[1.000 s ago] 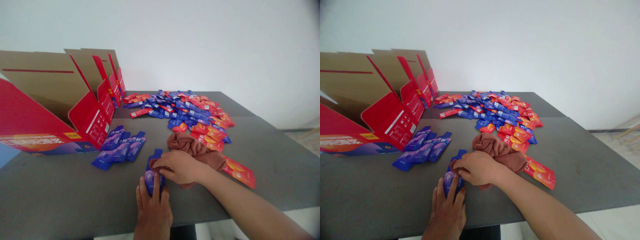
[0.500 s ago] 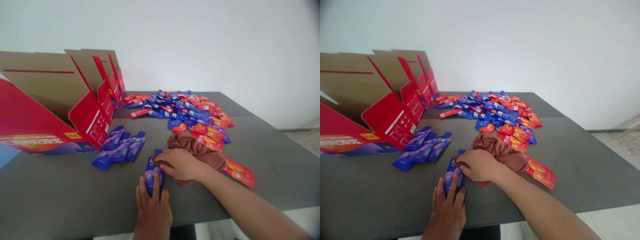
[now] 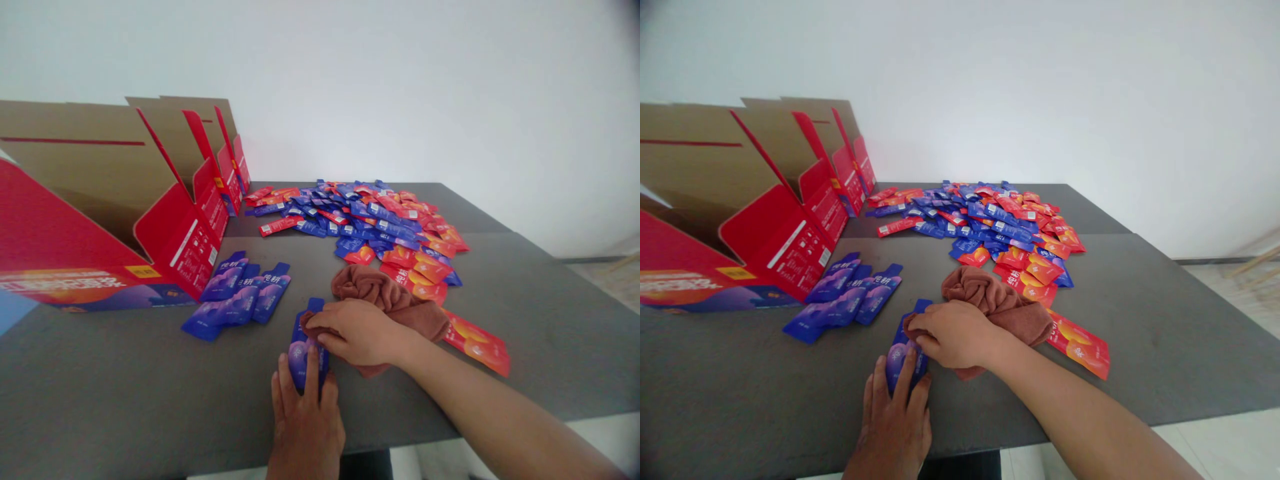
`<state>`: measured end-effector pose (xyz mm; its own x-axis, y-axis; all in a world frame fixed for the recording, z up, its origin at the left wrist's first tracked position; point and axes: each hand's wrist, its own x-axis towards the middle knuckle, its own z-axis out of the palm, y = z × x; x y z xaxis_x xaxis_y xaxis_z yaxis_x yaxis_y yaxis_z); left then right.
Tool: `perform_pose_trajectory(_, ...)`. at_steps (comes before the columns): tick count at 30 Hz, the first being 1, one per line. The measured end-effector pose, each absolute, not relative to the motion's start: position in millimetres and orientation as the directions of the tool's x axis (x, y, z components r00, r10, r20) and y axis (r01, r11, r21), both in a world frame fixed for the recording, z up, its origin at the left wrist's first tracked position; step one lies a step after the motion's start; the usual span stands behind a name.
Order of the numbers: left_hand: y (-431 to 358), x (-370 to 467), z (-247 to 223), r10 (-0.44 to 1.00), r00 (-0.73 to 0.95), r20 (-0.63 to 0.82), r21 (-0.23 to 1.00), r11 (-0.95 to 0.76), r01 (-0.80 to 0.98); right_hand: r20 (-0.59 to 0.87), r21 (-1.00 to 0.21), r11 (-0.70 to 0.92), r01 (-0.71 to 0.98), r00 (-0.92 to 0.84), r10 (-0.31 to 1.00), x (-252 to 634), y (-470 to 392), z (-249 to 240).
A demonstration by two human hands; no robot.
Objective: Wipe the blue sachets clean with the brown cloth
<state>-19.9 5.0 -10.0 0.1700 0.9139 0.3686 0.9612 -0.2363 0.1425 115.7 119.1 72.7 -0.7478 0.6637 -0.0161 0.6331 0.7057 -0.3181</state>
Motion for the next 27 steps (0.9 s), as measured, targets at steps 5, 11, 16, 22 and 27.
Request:
perform_pose_trajectory(5,5.6,-18.6,-6.7,0.928,0.123,0.352,0.201,-0.203,0.958,0.002,-0.313,0.692,0.651,-0.728,0.686,116.7,120.6,71.0)
perform_pose_trajectory(11,5.3,-18.4,-7.4,0.930,0.117,0.348,0.212,-0.200,0.957,-0.020,-0.343,0.742,0.576,-0.794,0.607,117.3,117.8,77.6)
perform_pose_trajectory(16,5.3,-19.9,-8.3,0.932,0.134,0.336,0.206,-0.211,0.955,-0.028,-0.361,0.749,0.556,-0.809,0.587,116.4,116.8,78.9)
perform_pose_trajectory(22,5.1,-20.0,-9.6,0.919,0.153,0.363,0.163,-0.224,0.961,-0.022,-0.310,0.690,0.654,-0.731,0.682,115.0,120.4,72.8)
perform_pose_trajectory(27,5.2,-20.2,-9.7,0.925,0.153,0.349,0.178,-0.226,0.958,-0.022,-0.309,0.686,0.658,-0.726,0.687,115.8,121.1,72.2)
